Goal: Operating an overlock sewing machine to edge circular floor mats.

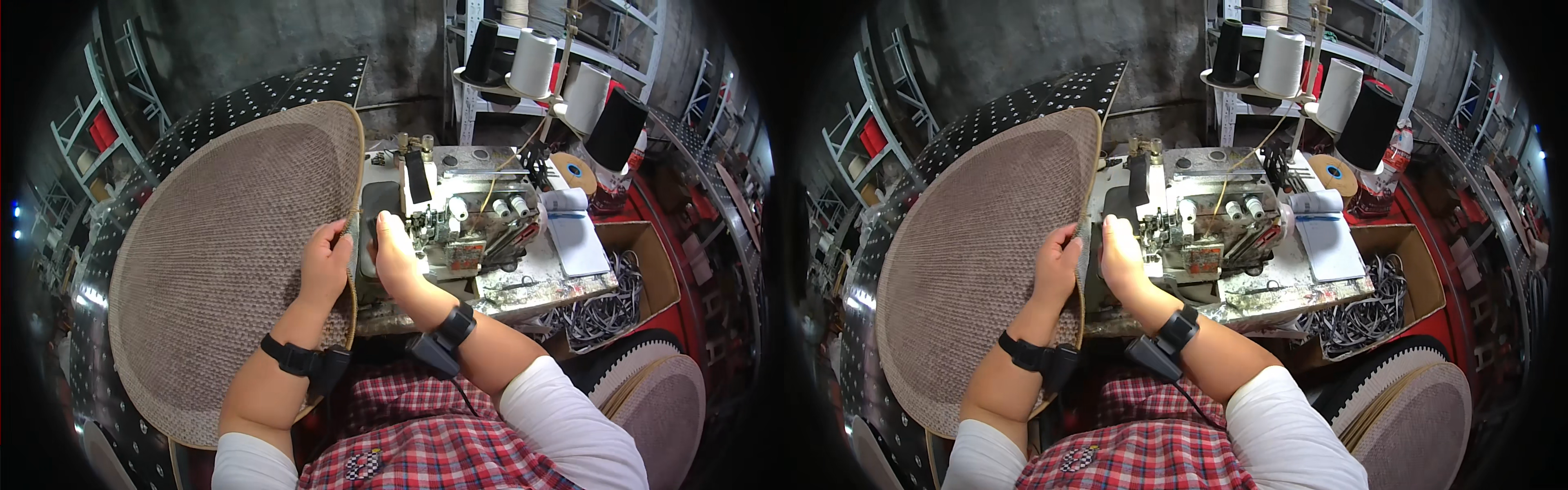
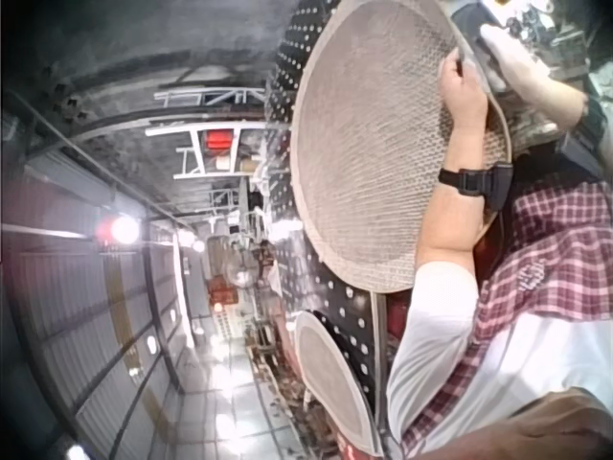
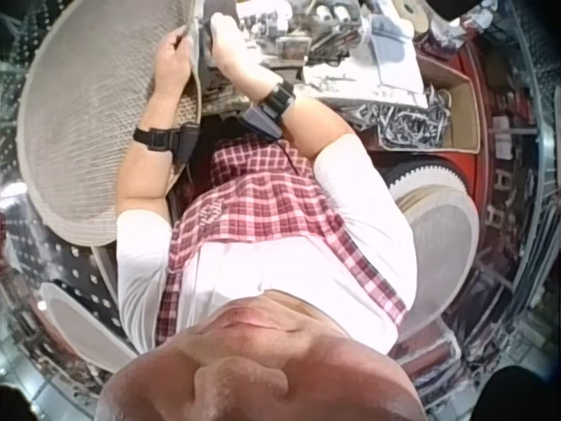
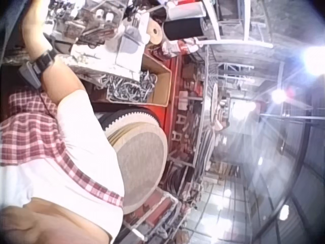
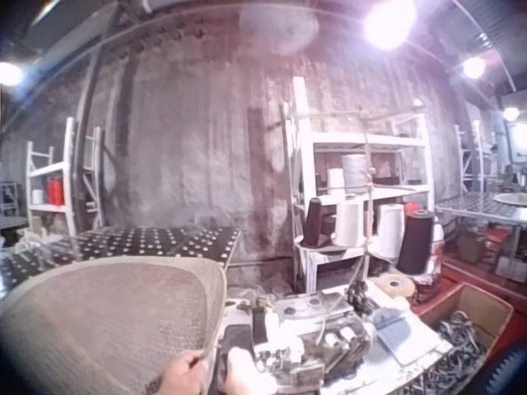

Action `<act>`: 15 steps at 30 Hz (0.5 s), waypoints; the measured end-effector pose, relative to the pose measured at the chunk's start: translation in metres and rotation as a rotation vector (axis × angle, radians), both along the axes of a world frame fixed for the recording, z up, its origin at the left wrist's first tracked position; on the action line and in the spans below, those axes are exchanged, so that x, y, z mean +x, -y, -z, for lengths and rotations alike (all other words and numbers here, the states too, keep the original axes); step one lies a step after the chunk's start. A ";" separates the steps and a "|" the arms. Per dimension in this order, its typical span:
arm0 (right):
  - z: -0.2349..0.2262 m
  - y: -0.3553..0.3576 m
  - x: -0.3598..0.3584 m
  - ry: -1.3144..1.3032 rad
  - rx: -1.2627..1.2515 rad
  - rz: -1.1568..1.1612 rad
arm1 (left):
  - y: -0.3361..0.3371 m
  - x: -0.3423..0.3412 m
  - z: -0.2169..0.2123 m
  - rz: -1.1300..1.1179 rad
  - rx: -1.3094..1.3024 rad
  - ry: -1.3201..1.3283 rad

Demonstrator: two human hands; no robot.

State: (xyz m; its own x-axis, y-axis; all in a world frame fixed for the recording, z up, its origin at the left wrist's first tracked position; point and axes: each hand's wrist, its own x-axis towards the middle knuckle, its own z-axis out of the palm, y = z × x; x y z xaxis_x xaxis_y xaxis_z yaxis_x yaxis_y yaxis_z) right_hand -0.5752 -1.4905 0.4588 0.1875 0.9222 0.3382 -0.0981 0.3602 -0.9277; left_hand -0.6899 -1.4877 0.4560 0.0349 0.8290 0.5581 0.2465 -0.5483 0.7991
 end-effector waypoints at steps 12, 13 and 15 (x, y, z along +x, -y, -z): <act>-0.022 0.003 -0.026 0.185 -0.168 -0.443 | 0.079 -0.069 -0.050 0.261 -0.292 0.781; -0.026 0.005 -0.037 0.000 -0.305 -0.555 | 0.090 -0.071 -0.047 0.257 -0.311 0.893; -0.030 0.011 -0.070 -0.191 -0.488 -0.762 | 0.111 -0.073 -0.034 0.212 -0.333 1.036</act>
State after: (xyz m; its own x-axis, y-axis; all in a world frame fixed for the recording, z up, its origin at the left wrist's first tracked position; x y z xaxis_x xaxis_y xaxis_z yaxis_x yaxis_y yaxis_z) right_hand -0.6454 -1.5017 0.4885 -0.5154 0.8517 -0.0947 -0.3154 -0.2912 -0.9032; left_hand -0.7628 -1.5988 0.4902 -0.1608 0.9755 0.1500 -0.7001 -0.2198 0.6793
